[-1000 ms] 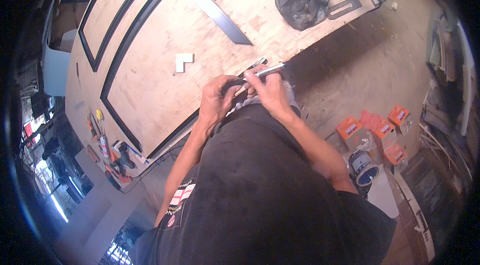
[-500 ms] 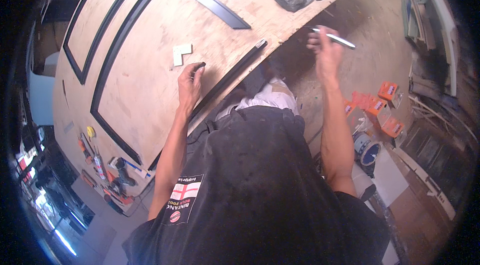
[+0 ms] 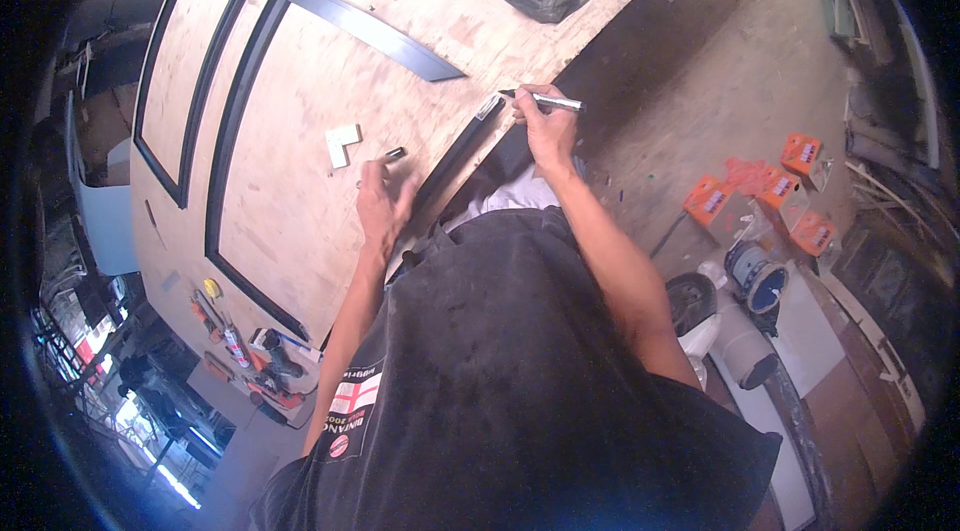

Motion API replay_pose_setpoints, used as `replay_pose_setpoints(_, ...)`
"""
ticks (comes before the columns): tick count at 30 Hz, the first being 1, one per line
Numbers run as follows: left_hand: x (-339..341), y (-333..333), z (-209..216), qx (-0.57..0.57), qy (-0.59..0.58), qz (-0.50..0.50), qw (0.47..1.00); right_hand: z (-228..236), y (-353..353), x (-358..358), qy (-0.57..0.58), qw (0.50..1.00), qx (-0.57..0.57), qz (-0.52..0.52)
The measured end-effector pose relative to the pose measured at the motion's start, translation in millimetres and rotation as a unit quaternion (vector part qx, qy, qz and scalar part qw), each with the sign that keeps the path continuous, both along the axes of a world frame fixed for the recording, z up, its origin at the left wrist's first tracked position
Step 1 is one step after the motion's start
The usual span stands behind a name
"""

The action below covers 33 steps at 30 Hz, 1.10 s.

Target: The person assembles a rectangular frame on a workbench using a cordless drill to fasten the corners. They then mark the frame with a marker and a small square guide.

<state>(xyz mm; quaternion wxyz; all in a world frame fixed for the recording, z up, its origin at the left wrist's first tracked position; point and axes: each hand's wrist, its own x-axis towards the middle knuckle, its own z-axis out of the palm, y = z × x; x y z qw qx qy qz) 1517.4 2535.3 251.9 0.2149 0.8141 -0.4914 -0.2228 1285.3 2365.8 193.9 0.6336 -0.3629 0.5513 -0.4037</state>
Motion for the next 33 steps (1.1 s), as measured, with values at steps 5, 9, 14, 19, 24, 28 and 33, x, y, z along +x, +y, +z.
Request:
replay_pose_setpoints(5, -17, 4, -5, 0.095, -0.022, -0.107, 0.989, 0, 0, 3, 0.036, 0.999, -0.010, 0.006)
replay_pose_setpoints(9, -19, 8, -23, 0.100, -0.047, -0.125, 0.986, -2, -2, 2, 0.049, 0.998, -0.016, 0.026)
replay_pose_setpoints(14, -18, 7, -24, 0.104, -0.048, -0.131, 0.985, -4, -3, 2, 0.043, 0.999, -0.012, 0.024)
replay_pose_setpoints(19, -18, 8, -25, 0.107, -0.043, -0.133, 0.984, -1, -3, 2, 0.077, 0.996, -0.001, 0.041)
replay_pose_setpoints(24, -17, 8, -24, 0.116, -0.039, -0.136, 0.983, -1, -3, 3, 0.061, 0.998, 0.008, 0.026)
replay_pose_setpoints(28, -17, 7, -24, 0.112, -0.038, -0.138, 0.983, 4, -4, 3, 0.060, 0.998, 0.016, 0.033)
replay_pose_setpoints(33, -17, 8, -25, 0.113, -0.035, -0.139, 0.983, 1, -3, 4, 0.061, 0.998, 0.012, 0.024)
